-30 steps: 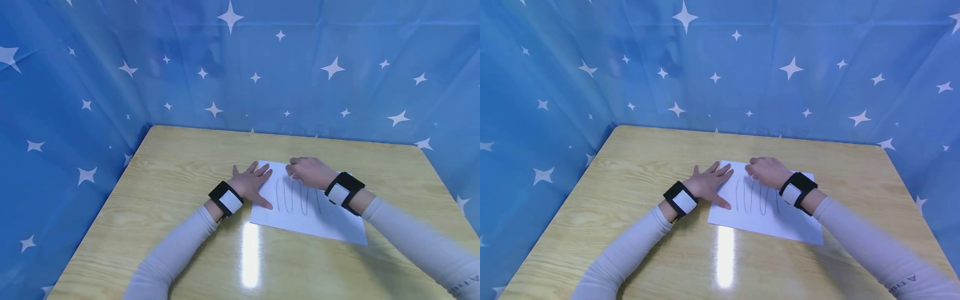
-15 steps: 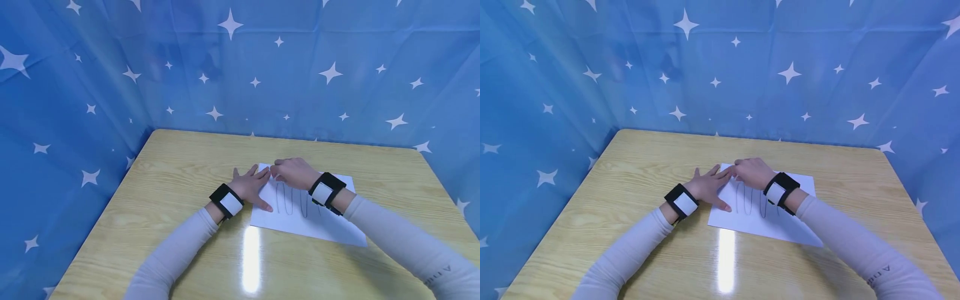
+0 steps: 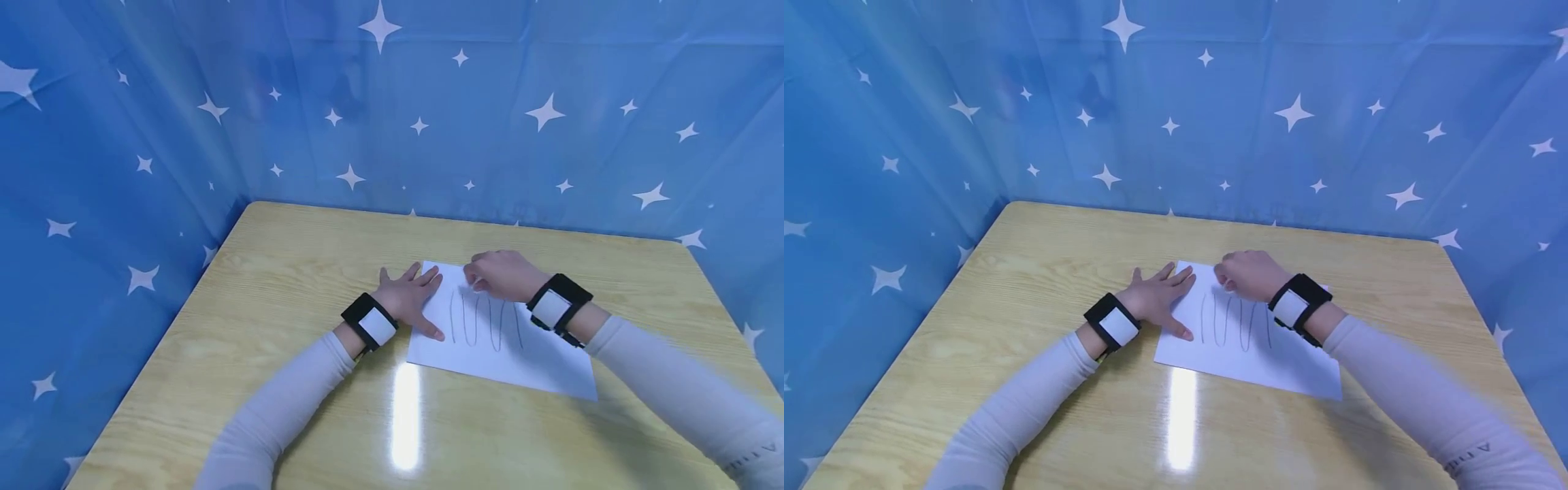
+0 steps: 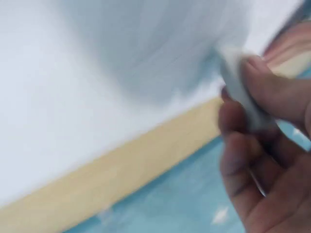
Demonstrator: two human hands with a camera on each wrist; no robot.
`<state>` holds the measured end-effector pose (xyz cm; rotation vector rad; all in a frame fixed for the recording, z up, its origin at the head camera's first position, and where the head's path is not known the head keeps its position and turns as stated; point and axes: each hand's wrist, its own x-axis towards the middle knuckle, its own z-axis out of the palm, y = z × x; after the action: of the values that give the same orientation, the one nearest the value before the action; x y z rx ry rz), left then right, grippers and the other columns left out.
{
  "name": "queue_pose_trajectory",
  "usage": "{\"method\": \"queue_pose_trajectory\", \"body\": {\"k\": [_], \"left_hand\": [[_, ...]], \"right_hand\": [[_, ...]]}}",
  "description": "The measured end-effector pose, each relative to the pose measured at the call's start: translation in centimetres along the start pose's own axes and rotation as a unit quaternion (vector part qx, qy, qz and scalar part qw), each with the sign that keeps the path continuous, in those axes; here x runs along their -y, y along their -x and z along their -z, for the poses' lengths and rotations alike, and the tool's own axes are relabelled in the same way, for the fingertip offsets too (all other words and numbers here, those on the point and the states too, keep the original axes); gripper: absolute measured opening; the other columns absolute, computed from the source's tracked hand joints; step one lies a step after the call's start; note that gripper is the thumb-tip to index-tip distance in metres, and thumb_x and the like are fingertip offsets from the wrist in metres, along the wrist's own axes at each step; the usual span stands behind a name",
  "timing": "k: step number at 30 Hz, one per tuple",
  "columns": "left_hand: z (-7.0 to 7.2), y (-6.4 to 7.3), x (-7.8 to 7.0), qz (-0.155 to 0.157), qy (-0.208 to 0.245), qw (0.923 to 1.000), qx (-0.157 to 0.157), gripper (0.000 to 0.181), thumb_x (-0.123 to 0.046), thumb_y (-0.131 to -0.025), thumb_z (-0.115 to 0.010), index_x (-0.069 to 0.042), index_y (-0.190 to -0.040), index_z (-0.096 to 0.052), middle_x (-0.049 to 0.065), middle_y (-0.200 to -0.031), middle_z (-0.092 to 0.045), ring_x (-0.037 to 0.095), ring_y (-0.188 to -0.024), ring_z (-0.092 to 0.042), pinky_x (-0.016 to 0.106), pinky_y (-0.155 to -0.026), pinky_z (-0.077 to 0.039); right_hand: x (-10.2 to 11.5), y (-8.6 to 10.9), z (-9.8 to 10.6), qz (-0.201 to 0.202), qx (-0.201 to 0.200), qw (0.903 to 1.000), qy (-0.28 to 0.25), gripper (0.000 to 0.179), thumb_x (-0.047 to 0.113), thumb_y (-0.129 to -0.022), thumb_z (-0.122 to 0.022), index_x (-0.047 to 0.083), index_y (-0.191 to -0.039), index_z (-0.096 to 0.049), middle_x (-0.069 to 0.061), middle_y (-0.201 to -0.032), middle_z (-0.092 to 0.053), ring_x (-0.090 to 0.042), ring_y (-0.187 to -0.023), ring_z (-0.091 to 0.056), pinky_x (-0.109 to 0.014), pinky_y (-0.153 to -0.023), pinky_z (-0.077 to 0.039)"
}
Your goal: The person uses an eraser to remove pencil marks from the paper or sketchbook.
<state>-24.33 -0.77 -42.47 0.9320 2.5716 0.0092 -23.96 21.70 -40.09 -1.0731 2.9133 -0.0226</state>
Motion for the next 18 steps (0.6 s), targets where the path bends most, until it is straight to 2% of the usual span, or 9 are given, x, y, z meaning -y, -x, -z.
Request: {"method": "queue_pose_trajectory", "body": {"k": [3,5,8,11,14,16,18], "left_hand": [[-0.7,-0.3,-0.4,-0.008,0.007,0.9999,0.004,0.119,-0.084,-0.063,-0.058,-0.026,-0.155,-0.01,-0.008,-0.162,-0.001,0.026,-0.144,0.003,0.08,-0.102,-0.012],[-0.8,-0.4,-0.6,-0.011,0.009,0.9999,-0.001,0.119,-0.085,-0.063,-0.057,-0.027,-0.155,-0.01,-0.008,-0.162,-0.001,0.026,-0.144,0.003,0.08,-0.102,-0.012],[-0.6,-0.4,-0.4,-0.005,-0.001,0.9999,-0.011,0.122,-0.086,-0.061,-0.057,-0.026,-0.156,-0.008,-0.008,-0.162,-0.001,0.025,-0.144,0.004,0.079,-0.102,-0.012],[-0.1,-0.1,0.0,0.007,-0.008,0.9998,-0.016,0.124,-0.085,-0.06,-0.059,-0.025,-0.156,-0.008,-0.009,-0.162,-0.002,0.024,-0.144,0.004,0.079,-0.102,-0.012],[-0.1,0.1,0.3,0.008,-0.003,0.9999,-0.011,0.124,-0.083,-0.06,-0.061,-0.024,-0.156,-0.009,-0.008,-0.162,-0.002,0.025,-0.144,0.004,0.079,-0.102,-0.012],[-0.5,0.1,0.3,0.005,0.003,1.0,-0.007,0.123,-0.083,-0.061,-0.061,-0.024,-0.156,-0.009,-0.008,-0.162,-0.002,0.025,-0.144,0.004,0.08,-0.102,-0.012],[-1.1,0.1,0.1,0.004,0.01,0.9999,-0.003,0.122,-0.083,-0.062,-0.061,-0.024,-0.156,-0.01,-0.007,-0.162,-0.003,0.025,-0.144,0.004,0.08,-0.101,-0.012]], "right_hand": [[1.5,-1.6,-0.8,0.027,-0.003,0.9996,0.011,0.016,0.013,-0.08,-0.076,0.014,-0.097,-0.075,-0.002,-0.08,-0.066,-0.013,-0.066,-0.061,-0.034,-0.061,-0.057],[1.7,-1.5,-0.8,0.034,0.006,0.9988,0.034,0.018,0.014,-0.08,-0.076,0.014,-0.098,-0.075,-0.003,-0.08,-0.066,-0.014,-0.065,-0.06,-0.033,-0.059,-0.057],[0.3,0.3,-0.4,0.013,0.023,0.998,0.058,0.007,0.011,-0.079,-0.077,0.014,-0.084,-0.072,-0.001,-0.072,-0.06,-0.014,-0.058,-0.053,-0.029,-0.053,-0.049],[-1.9,3.1,0.2,-0.019,0.036,0.9979,0.051,0.017,0.007,-0.079,-0.076,0.015,-0.072,-0.062,0.001,-0.066,-0.051,-0.013,-0.054,-0.042,-0.028,-0.05,-0.037],[-3.2,4.6,0.1,-0.027,0.046,0.9981,0.033,0.022,0.004,-0.078,-0.075,0.016,-0.069,-0.058,0.002,-0.066,-0.051,-0.012,-0.055,-0.041,-0.028,-0.05,-0.035],[-3.1,4.3,-0.3,-0.025,0.046,0.9985,0.018,0.021,0.003,-0.078,-0.075,0.016,-0.071,-0.061,0.003,-0.067,-0.054,-0.012,-0.056,-0.042,-0.029,-0.051,-0.038],[-2.2,2.8,-0.8,-0.017,0.038,0.9991,0.0,0.015,0.004,-0.079,-0.075,0.015,-0.075,-0.065,0.002,-0.071,-0.059,-0.011,-0.058,-0.047,-0.03,-0.053,-0.045]]}}
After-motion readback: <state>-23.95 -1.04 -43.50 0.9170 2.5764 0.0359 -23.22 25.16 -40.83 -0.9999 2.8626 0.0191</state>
